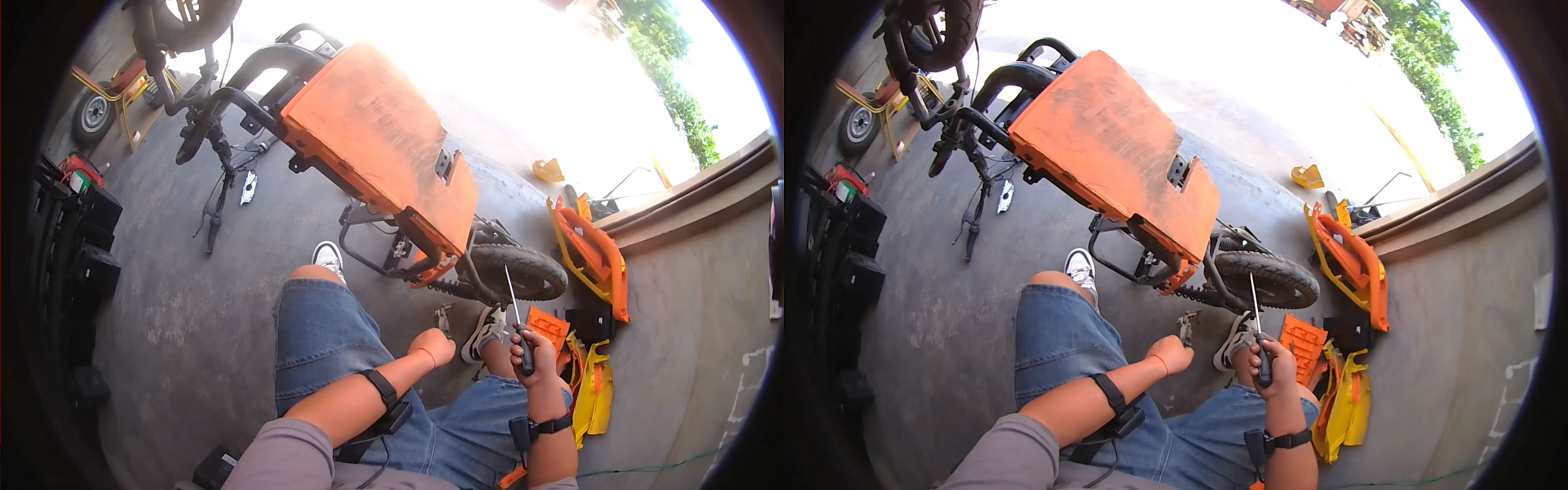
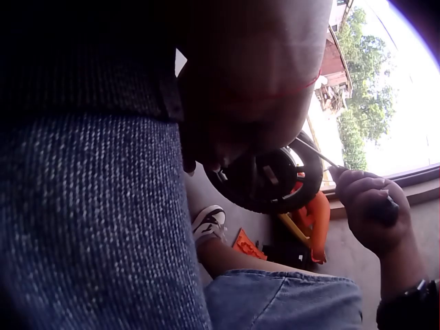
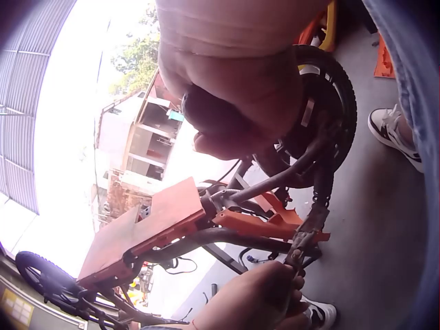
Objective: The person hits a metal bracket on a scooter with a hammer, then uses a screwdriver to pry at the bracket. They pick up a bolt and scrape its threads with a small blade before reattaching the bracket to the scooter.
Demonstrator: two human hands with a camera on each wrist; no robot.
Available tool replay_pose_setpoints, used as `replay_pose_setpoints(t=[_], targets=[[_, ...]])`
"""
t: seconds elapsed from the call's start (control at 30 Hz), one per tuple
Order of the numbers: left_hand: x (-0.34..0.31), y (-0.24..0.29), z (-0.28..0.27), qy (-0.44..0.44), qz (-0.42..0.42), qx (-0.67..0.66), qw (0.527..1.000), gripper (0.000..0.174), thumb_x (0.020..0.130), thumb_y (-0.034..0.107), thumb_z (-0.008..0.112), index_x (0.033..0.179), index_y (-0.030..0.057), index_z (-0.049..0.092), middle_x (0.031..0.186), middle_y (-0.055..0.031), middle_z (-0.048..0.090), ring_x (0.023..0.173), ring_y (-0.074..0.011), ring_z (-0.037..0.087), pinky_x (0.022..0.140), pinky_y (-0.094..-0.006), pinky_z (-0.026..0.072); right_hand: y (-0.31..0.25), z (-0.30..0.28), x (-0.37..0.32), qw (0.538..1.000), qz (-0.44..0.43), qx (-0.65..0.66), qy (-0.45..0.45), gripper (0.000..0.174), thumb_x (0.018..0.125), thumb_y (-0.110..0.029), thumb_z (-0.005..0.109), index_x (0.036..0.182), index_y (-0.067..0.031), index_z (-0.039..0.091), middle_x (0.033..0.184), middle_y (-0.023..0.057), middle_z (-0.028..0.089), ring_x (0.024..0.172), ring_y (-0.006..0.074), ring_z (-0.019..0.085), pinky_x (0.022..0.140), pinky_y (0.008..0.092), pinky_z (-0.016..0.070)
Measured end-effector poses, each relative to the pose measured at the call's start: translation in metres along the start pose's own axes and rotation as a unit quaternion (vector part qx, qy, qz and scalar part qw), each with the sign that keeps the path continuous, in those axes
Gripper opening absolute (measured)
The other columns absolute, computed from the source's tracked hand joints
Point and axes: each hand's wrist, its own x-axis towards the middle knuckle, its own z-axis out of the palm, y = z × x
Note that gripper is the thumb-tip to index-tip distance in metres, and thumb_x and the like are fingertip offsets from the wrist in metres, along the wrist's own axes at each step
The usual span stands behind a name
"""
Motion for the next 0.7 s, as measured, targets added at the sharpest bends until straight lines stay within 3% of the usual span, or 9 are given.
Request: replay_pose_setpoints(t=[0.23, 0.33, 0.37, 0.43, 0.5, 0.57, 0.63, 0.7], targets=[[0.001, 0.000, 0.000, -0.004, 0.000, -0.004, 1.000, 0.036, 0.083, 0.024, 0.052, 0.097, -0.0032, 0.070, 0.103, -0.0245, 0.067, 0.099, -0.0380, 0.065, 0.087, -0.0430, 0.0502, -0.016, 0.021, 0.008, 1.000, 0.012, -0.007, 0.008, 0.025, 0.095, -0.012, 0.042, 0.116, -0.0008, 0.050, 0.082, 0.0080, 0.053, 0.056, 0.0134, 0.048, 0.044, 0.0257, 0.0410], [0.002, -0.001, 0.003, -0.013, -0.006, -0.015, 1.000, 0.042, 0.082, 0.030, 0.054, 0.097, -0.0070, 0.069, 0.104, -0.0283, 0.066, 0.102, -0.0404, 0.063, 0.090, -0.0441, 0.0486, -0.035, 0.034, 0.036, 0.994, 0.112, -0.001, -0.010, 0.019, 0.095, -0.010, 0.044, 0.111, -0.0007, 0.050, 0.081, 0.0067, 0.054, 0.055, 0.0115, 0.047, 0.044, 0.0239, 0.0411], [0.007, -0.003, 0.005, -0.017, 0.005, -0.009, 1.000, 0.042, 0.082, 0.030, 0.054, 0.097, -0.0073, 0.068, 0.104, -0.0286, 0.065, 0.102, -0.0403, 0.063, 0.090, -0.0439, 0.0486, -0.040, 0.036, 0.052, 0.990, 0.133, -0.045, 0.024, 0.016, 0.095, -0.009, 0.044, 0.107, -0.0006, 0.051, 0.080, 0.0066, 0.055, 0.055, 0.0112, 0.049, 0.044, 0.0225, 0.0417], [0.006, -0.005, 0.012, -0.019, 0.015, -0.001, 1.000, 0.043, 0.082, 0.030, 0.054, 0.097, -0.0075, 0.068, 0.104, -0.0289, 0.065, 0.102, -0.0403, 0.063, 0.090, -0.0437, 0.0486, -0.042, 0.043, 0.057, 0.983, 0.126, -0.127, 0.042, 0.021, 0.096, -0.009, 0.045, 0.113, 0.0010, 0.051, 0.080, 0.0068, 0.056, 0.056, 0.0108, 0.050, 0.044, 0.0217, 0.0425], [0.008, -0.005, 0.012, 0.026, 0.034, 0.003, 0.999, 0.042, 0.082, 0.030, 0.054, 0.094, -0.0078, 0.069, 0.099, -0.0293, 0.066, 0.098, -0.0403, 0.065, 0.088, -0.0436, 0.0492, -0.055, 0.066, 0.011, 0.977, 0.062, -0.203, 0.001, 0.028, 0.096, -0.009, 0.045, 0.121, 0.0022, 0.050, 0.080, 0.0074, 0.056, 0.056, 0.0112, 0.051, 0.044, 0.0224, 0.0433], [0.004, -0.005, 0.013, 0.034, 0.037, -0.005, 0.999, 0.041, 0.081, 0.029, 0.054, 0.091, -0.0076, 0.069, 0.094, -0.0291, 0.067, 0.093, -0.0401, 0.066, 0.086, -0.0440, 0.0499, -0.066, 0.059, -0.018, 0.972, 0.069, -0.222, -0.023, 0.032, 0.096, -0.009, 0.044, 0.125, 0.0017, 0.050, 0.080, 0.0080, 0.056, 0.056, 0.0125, 0.052, 0.044, 0.0243, 0.0445], [0.002, -0.001, 0.006, -0.019, 0.024, -0.006, 1.000, 0.040, 0.080, 0.029, 0.054, 0.089, -0.0074, 0.070, 0.092, -0.0284, 0.067, 0.090, -0.0398, 0.067, 0.083, -0.0444, 0.0505, -0.069, 0.039, -0.040, 0.969, 0.020, -0.247, 0.014, 0.029, 0.096, -0.010, 0.044, 0.122, 0.0002, 0.053, 0.081, 0.0089, 0.057, 0.057, 0.0133, 0.053, 0.045, 0.0253, 0.0446], [0.006, 0.000, 0.008, -0.011, 0.038, -0.002, 0.999, 0.040, 0.080, 0.028, 0.053, 0.090, -0.0073, 0.070, 0.093, -0.0278, 0.068, 0.090, -0.0393, 0.067, 0.083, -0.0443, 0.0507, -0.064, 0.021, -0.045, 0.967, 0.010, -0.244, 0.074, 0.028, 0.095, -0.011, 0.047, 0.120, -0.0012, 0.054, 0.082, 0.0082, 0.059, 0.057, 0.0145, 0.054, 0.045, 0.0265, 0.0450]])
